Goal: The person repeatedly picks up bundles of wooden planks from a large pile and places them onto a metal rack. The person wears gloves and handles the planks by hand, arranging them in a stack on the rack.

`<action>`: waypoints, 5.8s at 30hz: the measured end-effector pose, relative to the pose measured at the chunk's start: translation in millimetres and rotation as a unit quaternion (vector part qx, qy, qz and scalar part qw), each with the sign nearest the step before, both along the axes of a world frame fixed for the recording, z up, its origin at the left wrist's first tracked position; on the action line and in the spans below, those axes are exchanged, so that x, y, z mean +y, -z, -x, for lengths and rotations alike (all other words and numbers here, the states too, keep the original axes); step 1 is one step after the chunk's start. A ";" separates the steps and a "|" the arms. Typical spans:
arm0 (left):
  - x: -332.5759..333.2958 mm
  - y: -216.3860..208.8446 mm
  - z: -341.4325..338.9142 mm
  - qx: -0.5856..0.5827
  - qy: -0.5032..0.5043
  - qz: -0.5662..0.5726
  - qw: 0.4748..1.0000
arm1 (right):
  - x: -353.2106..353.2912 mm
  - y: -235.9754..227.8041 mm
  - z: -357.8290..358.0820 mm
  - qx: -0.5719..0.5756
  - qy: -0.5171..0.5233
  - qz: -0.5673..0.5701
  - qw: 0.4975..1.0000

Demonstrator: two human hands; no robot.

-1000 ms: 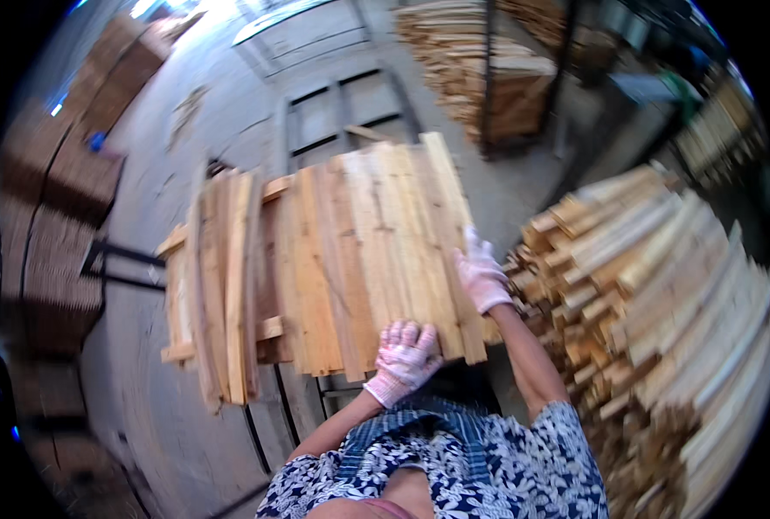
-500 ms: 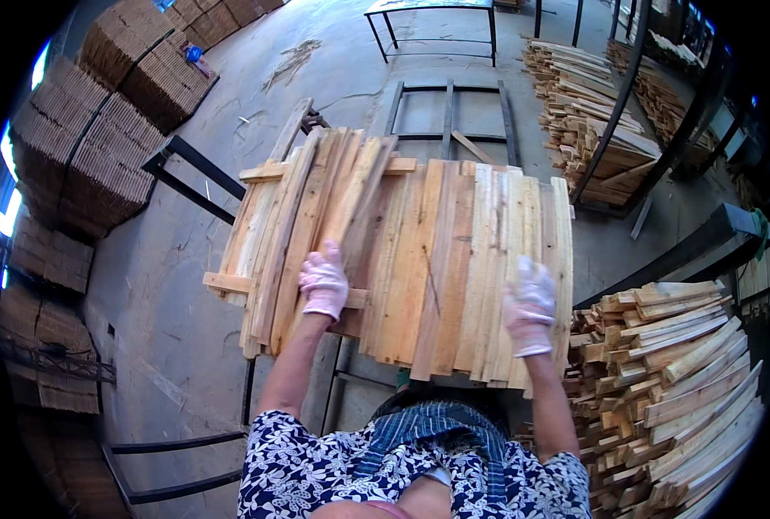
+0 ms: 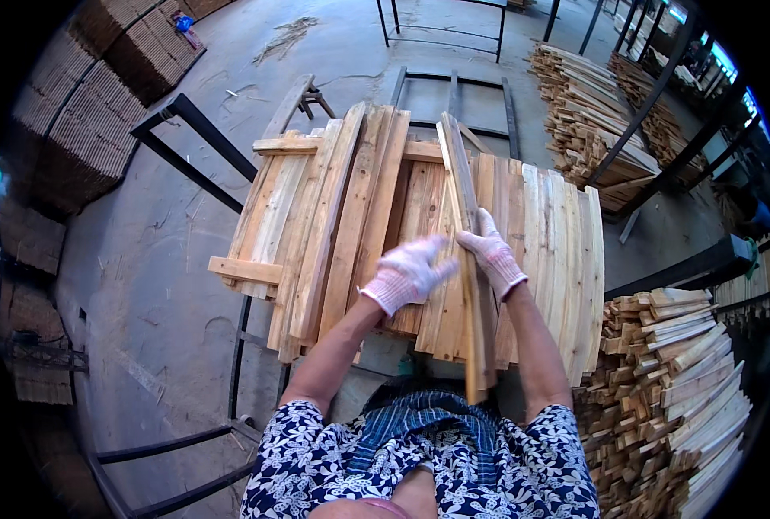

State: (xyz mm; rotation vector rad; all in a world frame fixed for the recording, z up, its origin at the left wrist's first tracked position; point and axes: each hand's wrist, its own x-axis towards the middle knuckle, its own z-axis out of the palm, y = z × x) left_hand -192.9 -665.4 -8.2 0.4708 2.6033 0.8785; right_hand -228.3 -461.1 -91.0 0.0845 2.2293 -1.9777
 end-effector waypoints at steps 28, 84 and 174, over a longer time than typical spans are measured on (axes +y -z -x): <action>-13.4 122.4 33.0 0.257 -0.138 0.493 0.820 | 140.9 7.7 139.1 0.159 -0.198 -0.649 0.717; 124.4 132.5 -354.6 -0.302 -0.540 -0.524 0.584 | 307.4 33.7 31.0 0.341 0.031 -0.580 0.739; -19.2 160.3 -147.0 -0.184 -0.493 -0.401 0.750 | 150.1 43.1 -175.6 0.317 -0.198 -0.513 0.773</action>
